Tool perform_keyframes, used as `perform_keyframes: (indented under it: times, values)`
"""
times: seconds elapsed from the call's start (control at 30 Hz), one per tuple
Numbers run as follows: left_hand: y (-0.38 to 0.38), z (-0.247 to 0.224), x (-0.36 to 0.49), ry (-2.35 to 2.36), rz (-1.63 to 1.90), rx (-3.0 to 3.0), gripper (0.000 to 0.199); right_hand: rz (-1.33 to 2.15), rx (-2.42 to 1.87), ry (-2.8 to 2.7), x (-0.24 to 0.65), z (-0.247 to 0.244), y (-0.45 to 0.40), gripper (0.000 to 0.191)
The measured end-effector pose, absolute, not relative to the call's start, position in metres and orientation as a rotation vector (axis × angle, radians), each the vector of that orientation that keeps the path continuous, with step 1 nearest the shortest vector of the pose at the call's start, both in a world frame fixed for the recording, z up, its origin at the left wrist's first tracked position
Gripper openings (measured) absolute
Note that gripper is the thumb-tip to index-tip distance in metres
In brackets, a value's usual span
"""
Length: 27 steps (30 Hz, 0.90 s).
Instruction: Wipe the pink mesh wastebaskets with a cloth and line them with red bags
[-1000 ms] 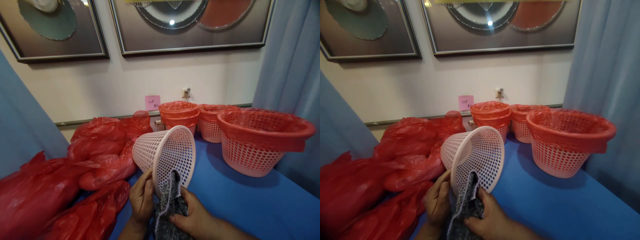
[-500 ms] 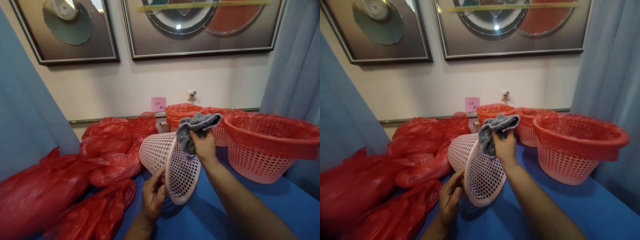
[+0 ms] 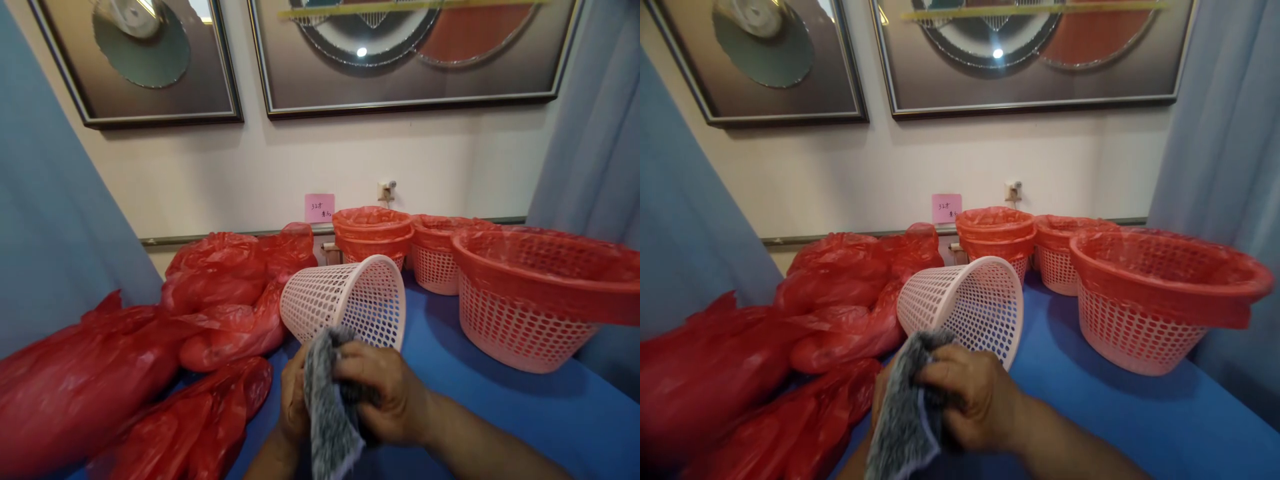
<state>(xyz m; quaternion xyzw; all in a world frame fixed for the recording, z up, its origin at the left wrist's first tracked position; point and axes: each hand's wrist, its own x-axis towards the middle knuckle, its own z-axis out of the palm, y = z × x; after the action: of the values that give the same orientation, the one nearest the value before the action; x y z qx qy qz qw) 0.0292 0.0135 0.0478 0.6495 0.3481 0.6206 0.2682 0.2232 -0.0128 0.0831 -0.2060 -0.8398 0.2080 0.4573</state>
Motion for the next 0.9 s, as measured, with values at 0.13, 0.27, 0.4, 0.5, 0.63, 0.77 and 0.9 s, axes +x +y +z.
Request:
perform_keyframes:
  times: [0.13,0.27,0.4,0.5,0.63,0.77,0.9]
  values:
    - [0.022,0.039,0.029,0.821,1.603,1.705,0.061,0.529,-0.611,-2.402,0.231,0.041,-0.011,0.05]
    - [0.034,0.026,0.028,0.965,1.67,1.665,0.044,0.545,-0.751,-2.562,0.244,0.011,-0.004,0.048]
    - [0.035,0.027,0.029,1.004,1.692,1.653,0.043,0.553,-0.912,-2.514,0.264,0.009,0.002,0.048]
    - [0.029,0.033,0.032,1.032,1.754,1.59,0.043,0.508,-1.09,-2.372,0.286,0.01,0.016,0.053]
    - [0.022,0.039,0.033,1.065,1.781,1.602,0.043,0.252,-1.319,-2.005,0.315,0.0,0.046,0.062]
    - [0.025,0.037,0.031,0.996,1.76,1.701,0.039,0.014,-1.555,-1.714,0.324,-0.006,0.059,0.06]
    - [0.027,0.032,0.031,0.996,1.797,1.721,0.038,0.226,-1.67,-1.806,0.304,-0.007,0.05,0.06]
